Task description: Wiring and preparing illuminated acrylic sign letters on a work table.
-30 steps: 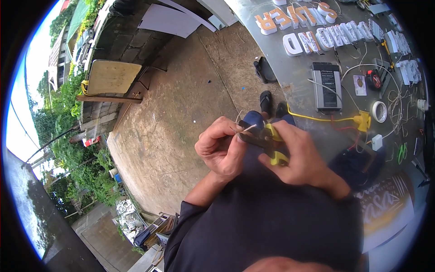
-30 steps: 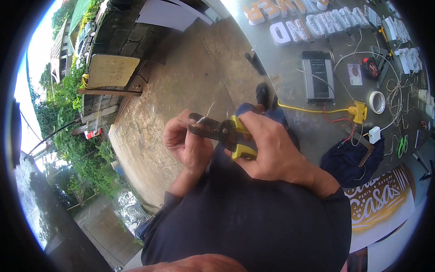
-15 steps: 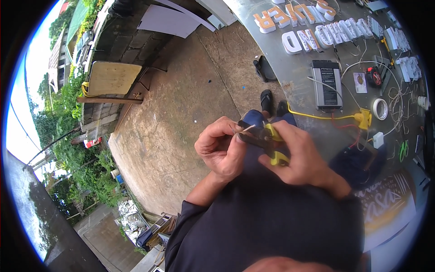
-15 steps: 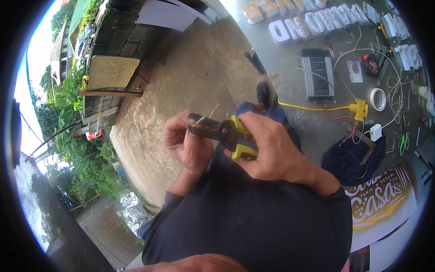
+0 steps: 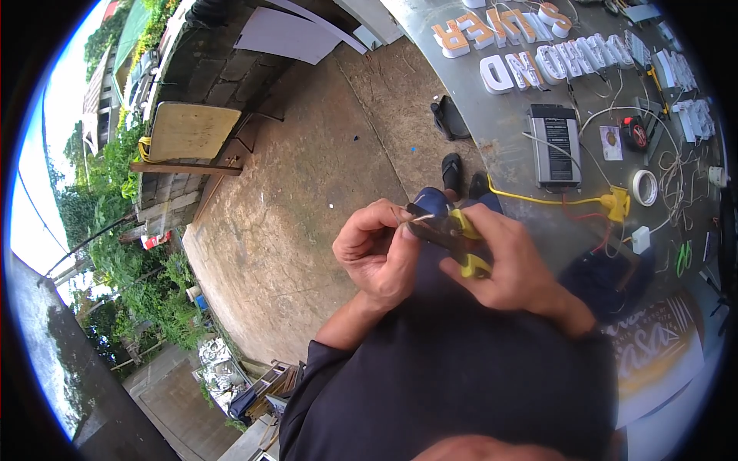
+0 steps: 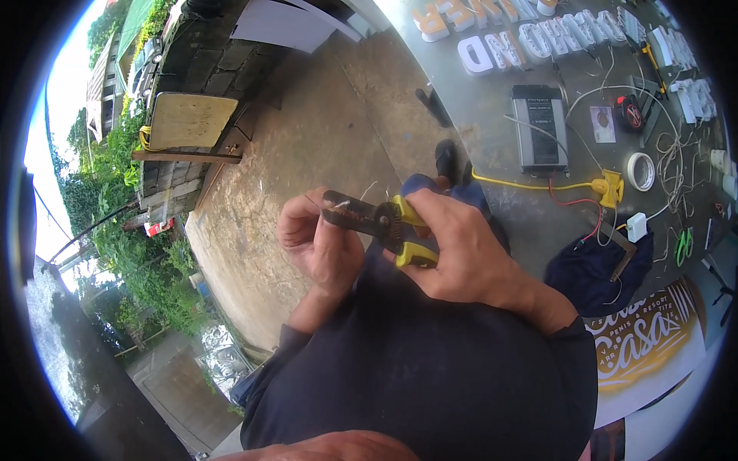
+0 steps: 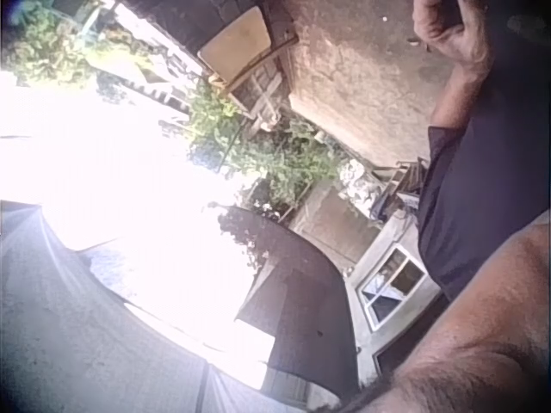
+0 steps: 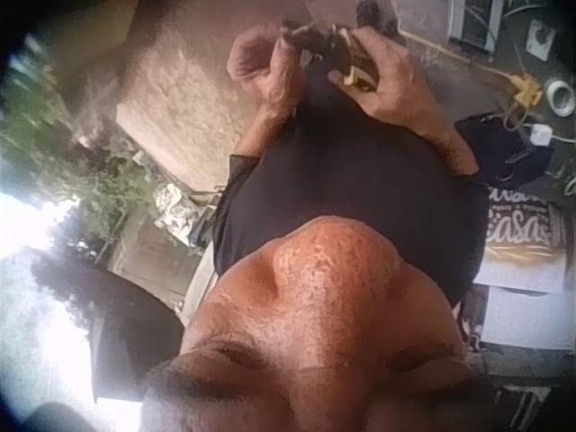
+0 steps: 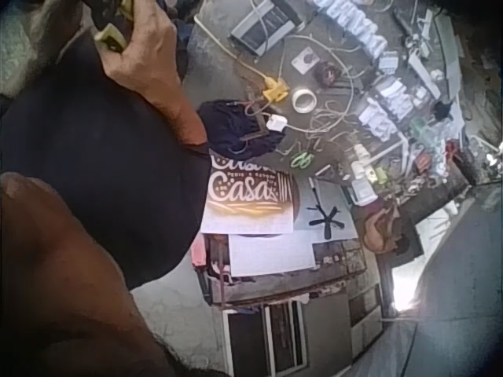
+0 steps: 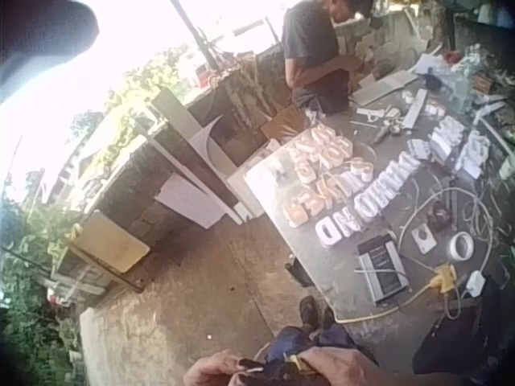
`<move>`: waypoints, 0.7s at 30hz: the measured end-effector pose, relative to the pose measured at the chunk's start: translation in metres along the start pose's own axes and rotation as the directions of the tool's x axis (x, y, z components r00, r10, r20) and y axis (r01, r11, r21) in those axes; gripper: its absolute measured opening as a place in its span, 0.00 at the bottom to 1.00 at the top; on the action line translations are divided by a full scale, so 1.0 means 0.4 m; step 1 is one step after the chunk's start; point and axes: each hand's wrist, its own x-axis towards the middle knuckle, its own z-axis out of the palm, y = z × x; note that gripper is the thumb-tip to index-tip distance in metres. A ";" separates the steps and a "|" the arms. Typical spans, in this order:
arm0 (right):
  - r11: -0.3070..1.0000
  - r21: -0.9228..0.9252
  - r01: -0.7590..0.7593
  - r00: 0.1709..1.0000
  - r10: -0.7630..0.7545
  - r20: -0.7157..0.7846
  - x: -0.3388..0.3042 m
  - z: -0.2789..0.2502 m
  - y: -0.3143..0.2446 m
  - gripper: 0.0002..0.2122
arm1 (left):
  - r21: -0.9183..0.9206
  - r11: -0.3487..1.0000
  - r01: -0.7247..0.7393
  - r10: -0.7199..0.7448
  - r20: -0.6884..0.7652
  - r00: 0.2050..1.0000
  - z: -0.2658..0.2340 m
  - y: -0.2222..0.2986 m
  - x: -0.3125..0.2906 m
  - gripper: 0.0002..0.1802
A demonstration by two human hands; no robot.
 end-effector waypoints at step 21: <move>0.999 0.004 -0.054 0.998 0.054 0.027 0.018 -0.015 0.008 0.12 | -0.051 0.998 -0.034 0.034 0.000 0.999 0.001 -0.005 0.013 0.05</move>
